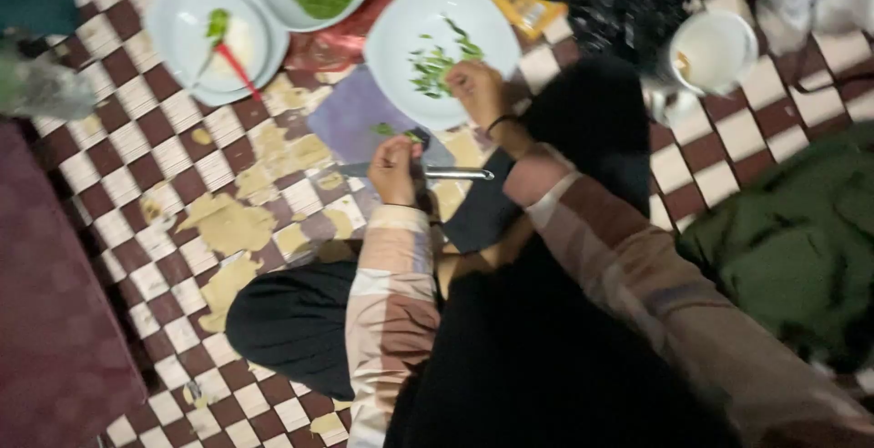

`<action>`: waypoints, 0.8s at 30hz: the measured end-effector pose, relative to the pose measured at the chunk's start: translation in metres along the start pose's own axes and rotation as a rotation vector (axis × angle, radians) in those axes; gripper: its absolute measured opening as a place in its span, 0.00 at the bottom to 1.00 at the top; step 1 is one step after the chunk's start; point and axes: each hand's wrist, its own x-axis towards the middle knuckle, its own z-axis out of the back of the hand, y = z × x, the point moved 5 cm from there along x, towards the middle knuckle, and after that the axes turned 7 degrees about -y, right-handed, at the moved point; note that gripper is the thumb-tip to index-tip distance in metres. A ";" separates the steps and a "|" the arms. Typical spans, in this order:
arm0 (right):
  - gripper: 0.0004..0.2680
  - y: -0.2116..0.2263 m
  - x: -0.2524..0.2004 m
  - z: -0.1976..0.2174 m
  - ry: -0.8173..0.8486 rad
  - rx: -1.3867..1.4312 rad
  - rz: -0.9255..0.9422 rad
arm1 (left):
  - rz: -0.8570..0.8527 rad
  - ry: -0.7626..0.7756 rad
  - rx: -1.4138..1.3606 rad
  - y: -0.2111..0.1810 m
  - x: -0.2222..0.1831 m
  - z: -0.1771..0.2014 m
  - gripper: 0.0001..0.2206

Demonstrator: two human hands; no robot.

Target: The person is sitting on the floor, picking up green leaves from a white plate, and tearing or cutting them into smaller pieces on a purple cutting board.

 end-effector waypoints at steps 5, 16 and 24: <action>0.04 0.057 0.030 0.007 0.165 -0.277 0.291 | 0.001 -0.033 -0.072 -0.006 -0.003 -0.004 0.06; 0.07 0.008 0.020 -0.043 0.255 -0.686 0.477 | 0.011 -0.030 -0.127 0.004 0.001 -0.008 0.07; 0.08 0.054 0.039 -0.007 0.154 -0.723 0.573 | 0.023 -0.044 -0.161 0.002 -0.001 -0.012 0.07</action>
